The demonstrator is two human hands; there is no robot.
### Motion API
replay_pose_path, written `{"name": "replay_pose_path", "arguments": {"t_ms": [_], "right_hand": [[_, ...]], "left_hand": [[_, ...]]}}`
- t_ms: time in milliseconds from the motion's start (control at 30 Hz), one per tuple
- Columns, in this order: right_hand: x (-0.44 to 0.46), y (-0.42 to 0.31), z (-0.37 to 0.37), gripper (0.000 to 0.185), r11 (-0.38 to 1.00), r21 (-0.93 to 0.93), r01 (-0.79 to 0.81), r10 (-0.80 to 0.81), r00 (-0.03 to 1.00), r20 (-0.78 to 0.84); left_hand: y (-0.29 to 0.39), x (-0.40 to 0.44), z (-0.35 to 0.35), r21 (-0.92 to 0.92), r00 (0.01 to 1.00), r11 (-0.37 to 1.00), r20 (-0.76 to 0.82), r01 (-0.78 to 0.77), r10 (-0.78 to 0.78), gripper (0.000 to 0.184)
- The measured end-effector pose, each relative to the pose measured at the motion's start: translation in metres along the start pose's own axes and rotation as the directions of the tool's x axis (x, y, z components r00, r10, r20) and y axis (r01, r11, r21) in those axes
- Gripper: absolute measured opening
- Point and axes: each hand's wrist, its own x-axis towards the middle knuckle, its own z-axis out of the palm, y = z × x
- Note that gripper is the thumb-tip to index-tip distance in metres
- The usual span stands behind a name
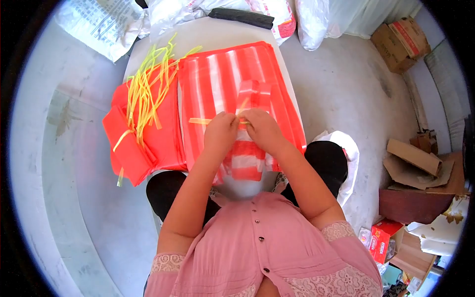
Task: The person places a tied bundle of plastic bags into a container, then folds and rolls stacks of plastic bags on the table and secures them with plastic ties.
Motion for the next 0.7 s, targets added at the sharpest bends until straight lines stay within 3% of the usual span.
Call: {"name": "replay_pose_path", "arguments": {"t_ms": [33, 167, 233, 267, 333, 467, 533, 567, 633, 667, 700], "right_hand": [[-0.001, 0.003, -0.001, 0.02, 0.982, -0.12, 0.144, -0.147, 0.989, -0.022], [0.003, 0.014, 0.001, 0.02, 0.976, -0.211, -0.057, 0.058, 0.998, 0.0], [0.004, 0.021, 0.006, 0.022, 0.971, -0.188, -0.145, 0.138, 0.989, -0.048], [0.005, 0.026, 0.004, 0.022, 0.983, -0.15, -0.102, 0.111, 0.992, 0.054], [0.009, 0.021, -0.009, 0.026, 0.998, -0.064, -0.028, 0.043, 0.967, 0.249], [0.009, 0.002, -0.016, 0.028, 0.978, -0.057, -0.201, 0.209, 0.946, 0.248], [0.01, 0.003, -0.012, 0.026, 0.951, -0.162, -0.262, 0.293, 0.933, 0.211], [0.008, 0.006, -0.011, 0.023, 0.966, -0.196, -0.169, 0.2, 0.968, 0.154], [0.003, 0.014, -0.006, 0.017, 0.961, -0.277, 0.016, -0.001, 0.999, 0.052], [0.0, 0.016, -0.004, 0.016, 0.957, -0.288, 0.022, -0.022, 1.0, 0.001], [-0.005, 0.018, -0.003, 0.016, 0.954, -0.299, 0.028, -0.044, 0.998, -0.048]], "left_hand": [[0.007, 0.0, -0.004, 0.032, 0.998, 0.998, 0.018, -0.053, 0.053, 0.018], [0.011, -0.003, -0.008, 0.037, 0.982, 0.981, 0.004, -0.191, 0.191, 0.015], [0.003, -0.003, -0.005, -0.054, 0.985, 0.984, -0.023, -0.172, 0.171, 0.014], [0.0, -0.002, -0.004, -0.101, 0.986, 0.981, -0.036, -0.163, 0.16, 0.014], [-0.002, -0.001, -0.003, -0.157, 0.994, 0.981, -0.026, -0.11, 0.107, 0.014], [-0.002, 0.003, -0.005, -0.207, 0.999, 0.978, 0.042, -0.016, 0.025, 0.015], [-0.004, 0.003, -0.003, -0.386, 0.984, 0.906, 0.101, 0.175, -0.147, 0.018], [-0.007, 0.003, -0.001, -0.465, 0.964, 0.844, 0.142, 0.267, -0.227, 0.019], [-0.012, 0.006, 0.0, -0.438, 0.944, 0.836, 0.143, 0.33, -0.298, 0.022], [-0.015, 0.007, 0.001, -0.425, 0.932, 0.829, 0.143, 0.363, -0.334, 0.023], [-0.021, 0.007, 0.003, -0.282, 0.953, 0.91, 0.088, 0.304, -0.291, 0.024]]}}
